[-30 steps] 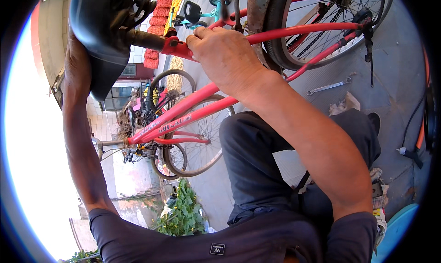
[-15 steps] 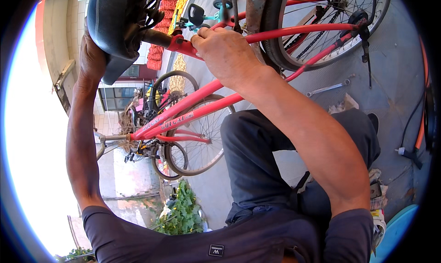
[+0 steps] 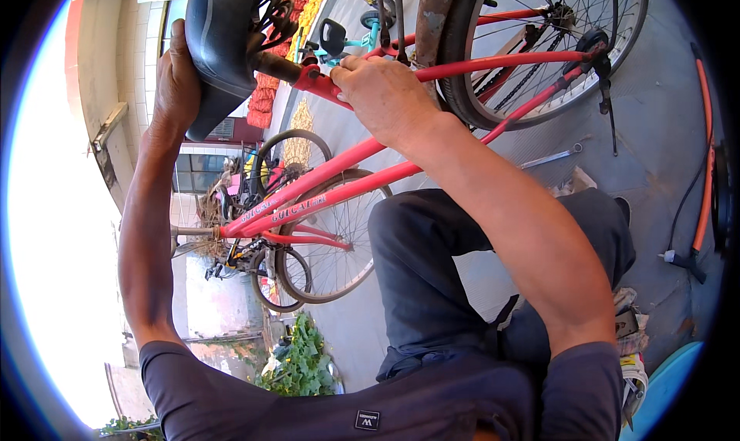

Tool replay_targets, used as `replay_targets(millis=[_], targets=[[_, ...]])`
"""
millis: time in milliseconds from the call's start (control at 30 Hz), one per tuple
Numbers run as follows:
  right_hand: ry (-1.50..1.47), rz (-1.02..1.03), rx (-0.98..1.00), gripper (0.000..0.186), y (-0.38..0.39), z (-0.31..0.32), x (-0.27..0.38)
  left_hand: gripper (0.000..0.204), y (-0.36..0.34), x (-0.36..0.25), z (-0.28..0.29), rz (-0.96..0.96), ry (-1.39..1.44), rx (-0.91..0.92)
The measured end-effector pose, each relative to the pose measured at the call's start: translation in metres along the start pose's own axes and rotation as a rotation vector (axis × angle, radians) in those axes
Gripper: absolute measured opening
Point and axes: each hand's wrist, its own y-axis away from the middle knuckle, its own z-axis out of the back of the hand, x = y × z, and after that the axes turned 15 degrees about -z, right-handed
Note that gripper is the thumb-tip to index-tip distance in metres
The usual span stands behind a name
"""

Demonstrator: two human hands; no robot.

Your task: The person cleans the underside of a bicycle seat with a cloth, then uses a screwdriver to adjust the seat's internal springs. They reattach the seat to the bicycle frame and tighten the seat post clamp using a multi-tool.

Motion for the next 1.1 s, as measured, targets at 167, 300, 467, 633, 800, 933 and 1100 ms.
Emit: replay_targets(millis=[167, 300, 467, 633, 800, 933, 1100], targets=[[-0.054, 0.000, -0.012, 0.018, 0.004, 0.014, 0.001, 0.081, -0.003, -0.017, 0.001, 0.007, -0.002, 0.062], [-0.043, 0.082, -0.077, 0.026, 0.005, 0.009, -0.006, 0.081, -0.002, -0.027, -0.007, -0.078, -0.040, -0.054], [-0.058, 0.074, -0.011, 0.034, 0.010, 0.013, 0.001, 0.089, 0.004, 0.001, -0.001, -0.062, 0.163, 0.047], [-0.023, 0.106, -0.032, 0.039, 0.011, 0.016, -0.002, 0.087, 0.043, 0.026, -0.007, 0.070, 0.368, -0.298], [-0.215, -0.044, -0.235, 0.022, 0.022, 0.042, 0.027, 0.080, 0.091, 0.027, -0.015, 0.031, 0.339, -0.313], [-0.471, -0.378, -0.291, 0.030, 0.009, 0.088, 0.072, 0.074, 0.101, 0.030, -0.039, -0.032, 0.411, -0.462], [-0.719, -0.473, -0.201, 0.037, -0.021, 0.110, 0.083, 0.074, 0.084, 0.029, -0.039, -0.049, 0.389, -0.622]])
